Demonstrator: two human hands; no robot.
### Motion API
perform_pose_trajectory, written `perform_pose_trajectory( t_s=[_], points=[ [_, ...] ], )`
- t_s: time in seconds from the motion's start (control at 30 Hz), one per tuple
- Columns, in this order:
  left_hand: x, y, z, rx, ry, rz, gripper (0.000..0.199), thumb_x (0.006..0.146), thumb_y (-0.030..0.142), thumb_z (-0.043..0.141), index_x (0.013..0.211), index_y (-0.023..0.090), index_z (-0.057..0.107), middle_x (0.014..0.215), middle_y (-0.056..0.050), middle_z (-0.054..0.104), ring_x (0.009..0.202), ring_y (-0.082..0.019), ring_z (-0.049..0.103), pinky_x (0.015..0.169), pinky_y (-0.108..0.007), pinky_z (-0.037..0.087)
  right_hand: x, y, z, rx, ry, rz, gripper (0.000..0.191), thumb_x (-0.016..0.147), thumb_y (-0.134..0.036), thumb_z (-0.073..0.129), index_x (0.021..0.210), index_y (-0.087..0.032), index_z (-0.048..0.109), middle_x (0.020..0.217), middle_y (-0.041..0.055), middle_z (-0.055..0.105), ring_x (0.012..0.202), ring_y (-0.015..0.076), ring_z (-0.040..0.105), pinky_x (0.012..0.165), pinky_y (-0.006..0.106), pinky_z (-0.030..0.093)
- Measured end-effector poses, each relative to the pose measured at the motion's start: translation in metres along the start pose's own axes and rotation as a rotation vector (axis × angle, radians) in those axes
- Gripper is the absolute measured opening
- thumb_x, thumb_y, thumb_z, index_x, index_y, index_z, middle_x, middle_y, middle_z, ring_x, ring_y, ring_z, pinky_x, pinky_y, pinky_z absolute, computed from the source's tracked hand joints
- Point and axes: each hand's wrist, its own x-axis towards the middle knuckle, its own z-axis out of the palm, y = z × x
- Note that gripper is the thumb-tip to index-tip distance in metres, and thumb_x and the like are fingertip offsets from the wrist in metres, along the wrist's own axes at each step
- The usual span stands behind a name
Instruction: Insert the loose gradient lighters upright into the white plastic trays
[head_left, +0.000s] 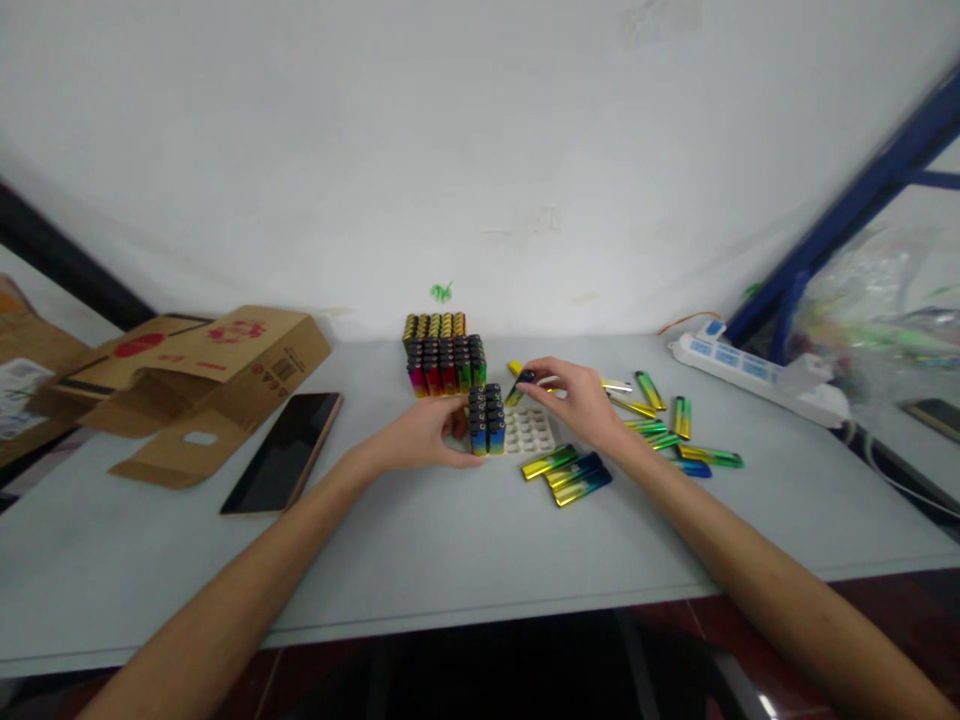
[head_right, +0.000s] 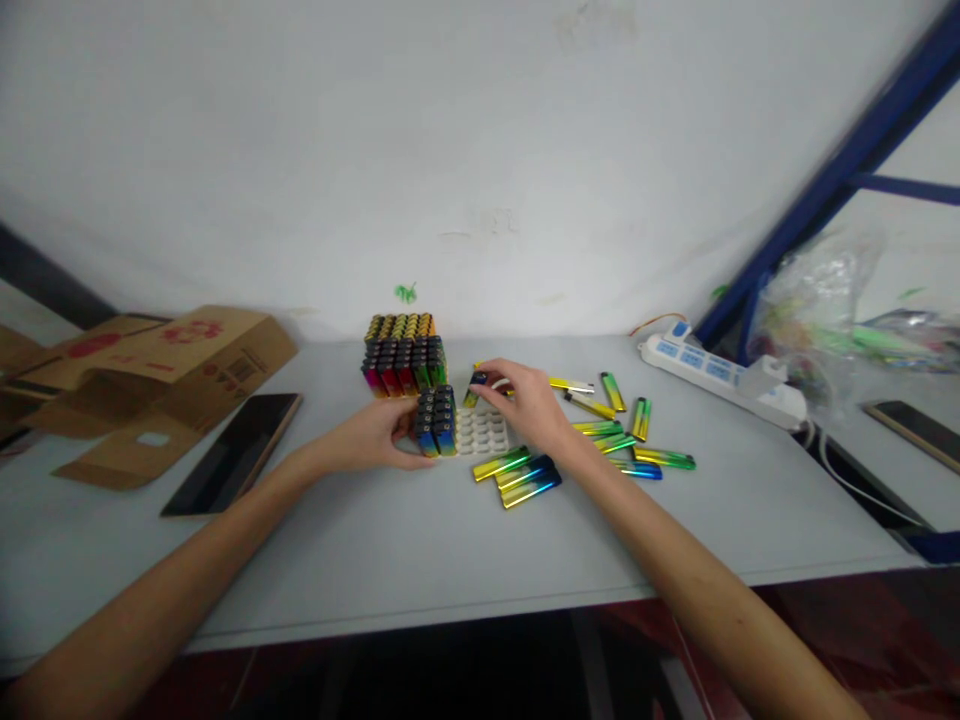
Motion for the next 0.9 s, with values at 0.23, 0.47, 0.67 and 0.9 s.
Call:
perform_pose_trajectory(
  t_s=[0.23,0.47,0.67,0.9],
  points=[
    [0.000,-0.001,0.000,0.022,0.002,0.008,0.046,0.075,0.053,0.089,0.097,0.020,0.066,0.085,0.000,0.068,0.078,-0.021,0.064,0.066,-0.029,0.047,-0.003,0.002,0.004,0.033,0.005,0.006,0.027,0.098,-0.045,0.077,0.114,-0.024,0.081,0.098,0.0069,0.083,0.086,0.0231,0.078,0.082,0.039,0.069],
    [0.000,-0.002,0.001,0.032,-0.004,-0.004,0.048,0.075,0.054,0.089,0.102,0.019,0.069,0.086,0.000,0.068,0.078,-0.021,0.064,0.066,-0.029,0.046,-0.002,-0.006,0.012,-0.035,-0.048,-0.092,0.021,0.102,-0.039,0.073,0.116,-0.025,0.081,0.110,0.0091,0.084,0.091,0.0251,0.078,0.091,0.044,0.066],
    [0.000,0.002,0.001,0.077,0.011,-0.008,0.049,0.076,0.058,0.088,0.098,0.019,0.067,0.083,0.000,0.067,0.077,-0.022,0.063,0.068,-0.030,0.045,0.000,-0.002,0.010,-0.039,-0.014,-0.087,0.021,0.104,-0.038,0.072,0.118,-0.024,0.080,0.109,0.0092,0.083,0.094,0.0255,0.079,0.088,0.041,0.066],
    [0.000,0.002,0.000,0.064,0.008,0.000,0.050,0.076,0.058,0.087,0.101,0.019,0.067,0.086,-0.001,0.069,0.077,-0.021,0.063,0.067,-0.030,0.045,-0.003,-0.003,0.013,-0.109,-0.081,-0.192,0.023,0.108,-0.035,0.067,0.123,-0.021,0.077,0.111,0.0099,0.082,0.093,0.0229,0.078,0.090,0.039,0.066]
  ],
)
